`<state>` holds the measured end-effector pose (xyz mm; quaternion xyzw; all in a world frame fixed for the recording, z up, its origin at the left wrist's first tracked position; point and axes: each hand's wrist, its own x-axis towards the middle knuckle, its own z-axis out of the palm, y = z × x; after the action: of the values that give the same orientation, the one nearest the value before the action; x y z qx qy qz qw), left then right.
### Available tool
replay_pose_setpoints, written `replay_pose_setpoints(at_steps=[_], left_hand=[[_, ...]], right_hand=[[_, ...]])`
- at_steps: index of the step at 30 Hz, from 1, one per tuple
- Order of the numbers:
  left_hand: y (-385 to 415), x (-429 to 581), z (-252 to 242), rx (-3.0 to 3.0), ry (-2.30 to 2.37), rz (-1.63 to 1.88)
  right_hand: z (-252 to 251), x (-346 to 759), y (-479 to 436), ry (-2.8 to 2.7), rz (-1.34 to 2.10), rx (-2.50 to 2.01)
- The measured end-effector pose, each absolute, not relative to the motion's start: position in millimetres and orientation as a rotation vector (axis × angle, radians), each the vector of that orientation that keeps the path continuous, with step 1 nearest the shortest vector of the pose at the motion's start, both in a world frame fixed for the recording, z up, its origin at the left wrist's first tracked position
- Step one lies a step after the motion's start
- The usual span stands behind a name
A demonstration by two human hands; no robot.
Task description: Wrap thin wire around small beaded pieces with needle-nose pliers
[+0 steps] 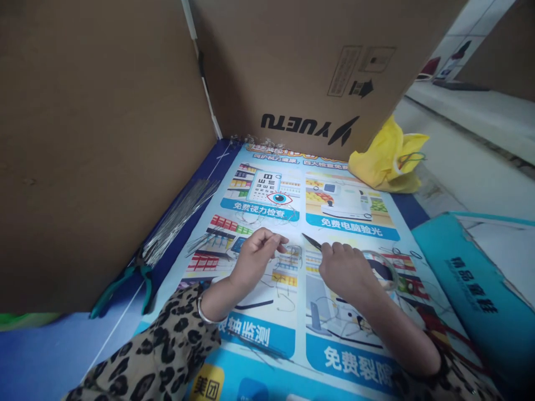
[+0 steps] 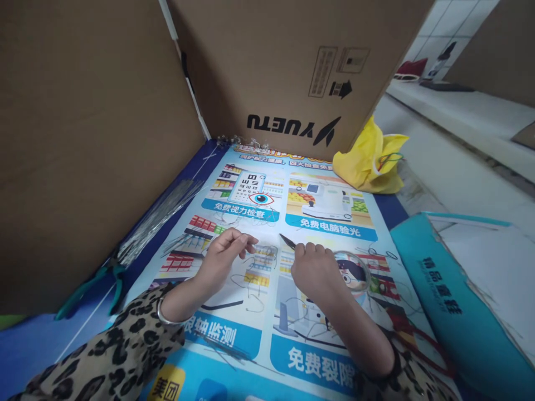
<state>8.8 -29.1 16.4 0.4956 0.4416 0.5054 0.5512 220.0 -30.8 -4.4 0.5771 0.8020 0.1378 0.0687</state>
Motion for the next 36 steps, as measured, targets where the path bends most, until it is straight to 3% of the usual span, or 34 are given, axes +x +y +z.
replay_pose_setpoints(at_steps=[5, 11, 16, 21, 36], left_hand=[[-29, 11, 16, 1.116, 1.024, 1.224], [-28, 12, 14, 1.101, 1.073, 1.288], [-28, 11, 16, 1.110, 1.090, 1.340], [-29, 12, 17, 1.119, 1.056, 1.326], [-28, 13, 10, 1.050, 0.928, 1.215]], right_hand=[[-1, 224, -24, 2.533, 0.031, 1.856], [15, 218, -32, 2.680, -0.948, 1.879], [28, 207, -42, 2.620, -1.339, 1.792], [26, 202, -43, 2.580, -1.536, 1.816], [18, 206, -42, 2.530, -1.542, 1.861]])
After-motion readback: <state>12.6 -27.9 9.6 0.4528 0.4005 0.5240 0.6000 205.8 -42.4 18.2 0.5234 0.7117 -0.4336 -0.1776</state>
